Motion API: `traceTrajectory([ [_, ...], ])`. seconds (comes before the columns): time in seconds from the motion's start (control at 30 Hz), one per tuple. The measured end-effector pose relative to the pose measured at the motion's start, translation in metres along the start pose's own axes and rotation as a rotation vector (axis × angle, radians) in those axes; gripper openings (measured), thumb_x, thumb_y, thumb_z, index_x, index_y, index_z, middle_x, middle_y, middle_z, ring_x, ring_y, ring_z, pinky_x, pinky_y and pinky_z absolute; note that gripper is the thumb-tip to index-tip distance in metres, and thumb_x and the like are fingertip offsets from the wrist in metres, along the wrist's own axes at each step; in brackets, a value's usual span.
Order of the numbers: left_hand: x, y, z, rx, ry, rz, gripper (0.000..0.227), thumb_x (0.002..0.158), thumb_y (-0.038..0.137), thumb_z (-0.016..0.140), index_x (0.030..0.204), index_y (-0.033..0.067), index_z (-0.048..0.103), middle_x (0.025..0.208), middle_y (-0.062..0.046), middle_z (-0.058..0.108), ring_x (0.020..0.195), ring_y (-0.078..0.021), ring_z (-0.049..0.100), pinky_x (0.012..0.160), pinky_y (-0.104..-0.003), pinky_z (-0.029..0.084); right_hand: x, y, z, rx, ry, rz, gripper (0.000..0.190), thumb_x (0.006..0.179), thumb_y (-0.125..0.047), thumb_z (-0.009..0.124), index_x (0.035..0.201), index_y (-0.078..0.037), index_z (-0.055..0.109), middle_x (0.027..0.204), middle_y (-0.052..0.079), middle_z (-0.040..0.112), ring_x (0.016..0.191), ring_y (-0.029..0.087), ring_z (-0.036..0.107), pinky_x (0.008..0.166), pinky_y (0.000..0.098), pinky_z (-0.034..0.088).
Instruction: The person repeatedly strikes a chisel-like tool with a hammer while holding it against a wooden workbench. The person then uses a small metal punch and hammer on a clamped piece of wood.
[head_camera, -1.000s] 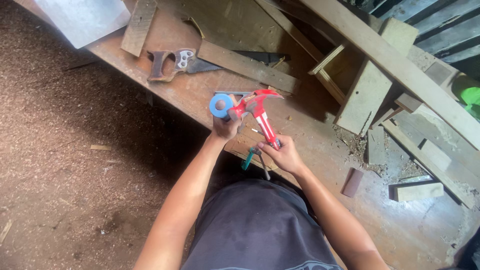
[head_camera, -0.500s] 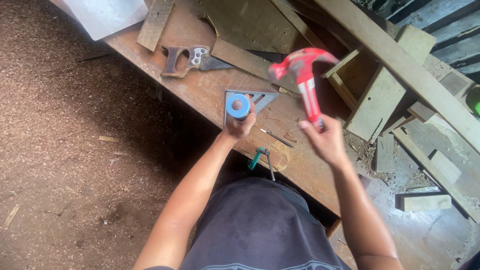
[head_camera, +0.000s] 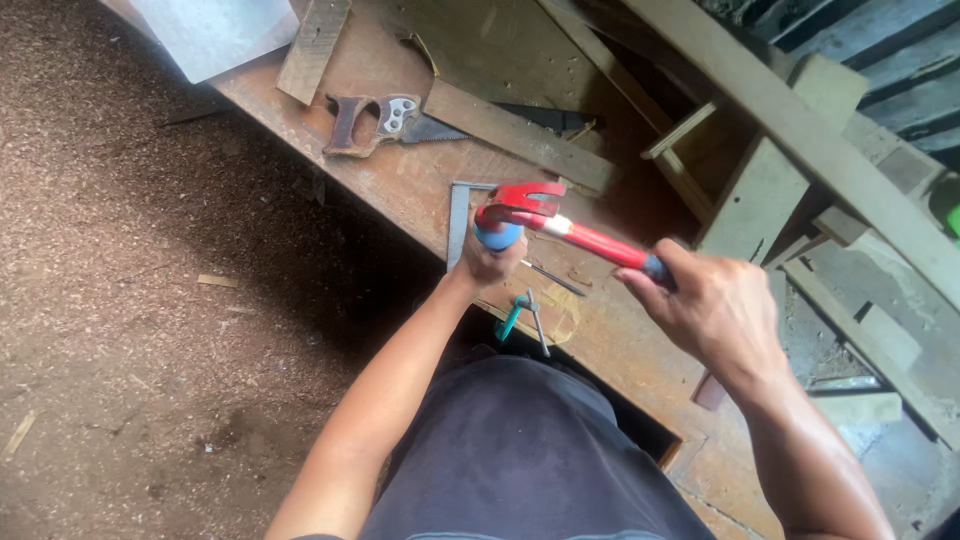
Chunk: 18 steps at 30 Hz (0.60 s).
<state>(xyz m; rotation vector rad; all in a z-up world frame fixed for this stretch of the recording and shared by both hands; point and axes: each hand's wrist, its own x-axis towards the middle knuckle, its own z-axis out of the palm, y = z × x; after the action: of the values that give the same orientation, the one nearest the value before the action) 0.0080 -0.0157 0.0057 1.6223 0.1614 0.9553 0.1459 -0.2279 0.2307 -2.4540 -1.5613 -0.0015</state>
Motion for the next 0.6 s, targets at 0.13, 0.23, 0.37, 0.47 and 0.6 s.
traceTrajectory([
  [0.13,-0.015,-0.02,-0.002,0.017,-0.046,-0.087,0.007,0.082,0.007,0.066,0.08,0.0056,0.059,0.071,-0.006,0.061,0.062,-0.0203,0.061,0.063,-0.036,0.05,-0.009,0.001,-0.044,-0.068,0.036,0.017,0.036,0.092,-0.047,0.081,0.086,-0.013,0.069,0.06,0.005,0.059,0.05,0.021,0.059,0.049,0.038,0.047],
  [0.23,-0.024,-0.033,0.0,0.173,-0.053,-0.063,0.014,0.083,0.008,0.07,0.077,0.0071,0.057,0.071,-0.006,0.061,0.065,-0.0223,0.061,0.067,-0.038,0.05,-0.005,-0.013,-0.049,0.224,0.112,0.041,0.035,0.1,-0.047,0.073,0.092,-0.014,0.066,0.062,0.001,0.055,0.052,0.017,0.058,0.051,0.0349,0.046],
  [0.37,-0.024,-0.029,0.002,0.095,0.06,0.074,0.032,0.083,0.01,0.067,0.11,-0.0033,0.058,0.098,-0.014,0.067,0.087,-0.0262,0.066,0.078,-0.04,0.053,0.001,-0.028,-0.04,-0.236,-0.159,-0.008,0.049,0.087,-0.058,0.076,0.078,-0.012,0.064,0.047,0.003,0.051,0.04,0.022,0.053,0.042,0.0373,0.044],
  [0.47,-0.013,-0.017,0.004,0.794,0.096,0.663,0.017,0.083,0.008,0.064,0.099,0.006,0.061,0.097,-0.025,0.067,0.091,-0.0337,0.065,0.085,-0.046,0.055,-0.012,-0.019,-0.055,-0.377,-0.221,0.063,0.051,0.082,-0.063,0.069,0.072,-0.014,0.061,0.047,0.001,0.053,0.039,0.021,0.056,0.042,0.0388,0.045],
  [0.6,0.004,-0.008,0.001,0.027,-0.073,-0.006,0.02,0.081,0.007,0.064,0.102,0.0039,0.065,0.087,-0.008,0.068,0.08,-0.0218,0.066,0.076,-0.038,0.054,-0.017,-0.013,-0.056,-0.103,0.08,-0.016,0.053,0.093,-0.062,0.071,0.078,-0.013,0.06,0.056,0.004,0.053,0.051,0.023,0.056,0.051,0.0386,0.044],
])
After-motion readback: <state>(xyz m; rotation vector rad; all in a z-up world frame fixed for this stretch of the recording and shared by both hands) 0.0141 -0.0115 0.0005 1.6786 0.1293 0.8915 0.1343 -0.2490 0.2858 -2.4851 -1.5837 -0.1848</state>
